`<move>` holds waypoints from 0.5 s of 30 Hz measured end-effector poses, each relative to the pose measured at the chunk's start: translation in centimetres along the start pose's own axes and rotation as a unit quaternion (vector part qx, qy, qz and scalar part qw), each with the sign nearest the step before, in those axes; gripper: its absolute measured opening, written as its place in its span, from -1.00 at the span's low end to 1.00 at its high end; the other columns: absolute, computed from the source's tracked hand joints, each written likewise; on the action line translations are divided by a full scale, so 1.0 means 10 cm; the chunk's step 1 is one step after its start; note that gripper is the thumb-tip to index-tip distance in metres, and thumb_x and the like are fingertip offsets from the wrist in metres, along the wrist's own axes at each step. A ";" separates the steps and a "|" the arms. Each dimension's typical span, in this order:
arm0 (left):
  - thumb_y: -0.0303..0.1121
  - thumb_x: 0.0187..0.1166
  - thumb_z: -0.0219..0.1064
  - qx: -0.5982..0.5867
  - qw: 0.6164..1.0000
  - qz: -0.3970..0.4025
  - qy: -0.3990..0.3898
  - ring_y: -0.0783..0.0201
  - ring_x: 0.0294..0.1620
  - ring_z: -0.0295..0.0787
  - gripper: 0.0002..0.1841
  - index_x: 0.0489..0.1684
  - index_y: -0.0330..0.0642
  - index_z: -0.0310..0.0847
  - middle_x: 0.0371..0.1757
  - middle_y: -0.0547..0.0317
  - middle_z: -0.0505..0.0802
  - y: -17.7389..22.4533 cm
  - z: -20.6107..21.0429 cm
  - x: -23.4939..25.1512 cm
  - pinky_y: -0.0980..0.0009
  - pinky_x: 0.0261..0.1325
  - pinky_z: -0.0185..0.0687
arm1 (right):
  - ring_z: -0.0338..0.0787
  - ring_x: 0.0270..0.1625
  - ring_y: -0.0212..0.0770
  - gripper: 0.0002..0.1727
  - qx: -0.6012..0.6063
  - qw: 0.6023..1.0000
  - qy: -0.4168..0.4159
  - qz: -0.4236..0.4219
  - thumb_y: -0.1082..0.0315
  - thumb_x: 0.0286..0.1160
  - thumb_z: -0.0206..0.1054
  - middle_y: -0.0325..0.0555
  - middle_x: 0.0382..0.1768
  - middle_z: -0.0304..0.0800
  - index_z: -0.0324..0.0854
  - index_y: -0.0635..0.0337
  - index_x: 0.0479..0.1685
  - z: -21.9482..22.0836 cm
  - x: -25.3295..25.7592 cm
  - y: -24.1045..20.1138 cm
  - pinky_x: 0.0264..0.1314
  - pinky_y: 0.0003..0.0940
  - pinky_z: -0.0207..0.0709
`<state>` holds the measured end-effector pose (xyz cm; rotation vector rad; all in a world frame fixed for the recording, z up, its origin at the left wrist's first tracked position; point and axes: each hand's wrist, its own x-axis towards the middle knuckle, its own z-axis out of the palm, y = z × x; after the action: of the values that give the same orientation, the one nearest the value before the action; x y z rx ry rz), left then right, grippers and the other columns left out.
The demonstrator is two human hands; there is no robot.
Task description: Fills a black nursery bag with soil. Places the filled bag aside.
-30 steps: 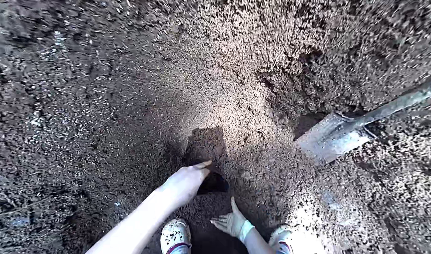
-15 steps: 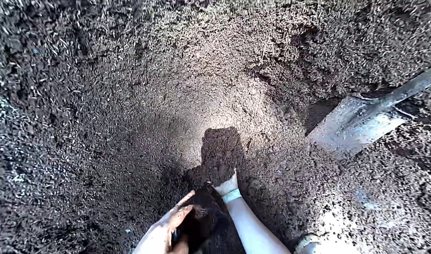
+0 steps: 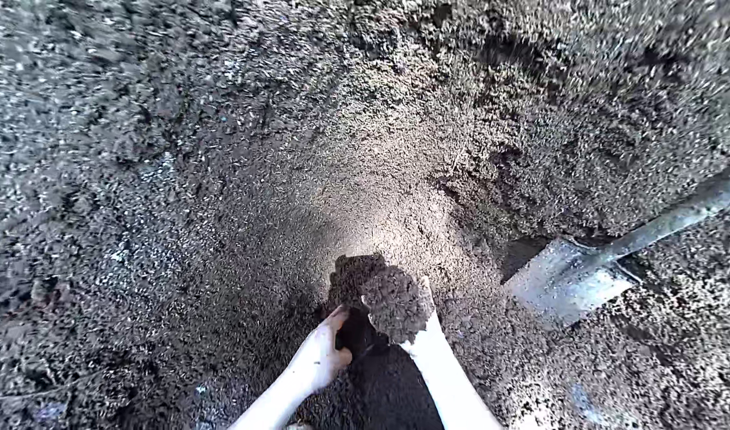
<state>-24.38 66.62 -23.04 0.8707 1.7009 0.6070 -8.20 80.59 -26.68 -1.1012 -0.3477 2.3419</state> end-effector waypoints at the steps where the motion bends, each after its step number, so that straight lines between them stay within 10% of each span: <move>1: -0.55 0.43 0.40 -0.002 1.000 0.006 0.000 0.08 0.85 0.18 -0.17 0.83 -0.22 0.17 0.89 -0.06 0.21 0.02 0.01 0.01 0.08 0.82 0.17 | 0.87 -0.14 -0.23 -0.23 -0.036 0.999 0.003 -0.007 -0.34 0.78 -0.49 -0.14 -0.16 0.85 0.49 0.01 0.22 0.08 -0.13 -0.01 -0.16 -0.18 0.79; 4: -0.54 0.44 0.45 -0.008 1.000 0.009 0.005 0.06 0.70 0.44 -0.23 0.75 -0.25 0.26 0.81 -0.09 0.34 0.10 0.02 0.00 0.07 0.68 0.40 | 0.87 0.01 -0.13 -0.19 -0.082 0.993 -0.077 0.041 -0.33 0.78 -0.46 -0.06 -0.01 0.88 0.57 0.04 0.31 0.22 -0.25 0.04 0.03 -0.06 0.79; 9: -0.53 0.41 0.52 0.009 1.000 -0.007 0.019 -0.05 0.73 0.39 -0.11 0.80 -0.41 0.06 0.71 -0.28 0.44 0.14 0.08 -0.11 0.05 0.77 0.25 | 0.79 0.20 -0.32 -0.54 -0.156 0.986 -0.048 -0.035 0.14 0.94 -0.26 -0.16 0.14 0.80 0.49 0.13 0.39 0.28 -0.47 0.14 0.27 -0.30 0.70; 15: -0.55 0.42 0.49 -0.002 1.000 0.003 0.026 0.01 0.80 0.28 -0.08 0.85 -0.31 0.03 0.82 -0.18 0.31 0.07 0.05 -0.13 0.08 0.81 0.19 | 0.58 0.54 -0.21 -0.56 -0.602 0.795 -0.062 -0.035 0.21 0.87 -0.02 0.00 0.52 0.58 0.52 0.17 0.54 0.54 -0.70 0.02 0.55 -0.15 0.50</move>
<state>-23.57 66.01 -21.91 0.8642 1.7435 0.6421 -8.75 76.42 -18.85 -1.3440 -2.0730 1.9878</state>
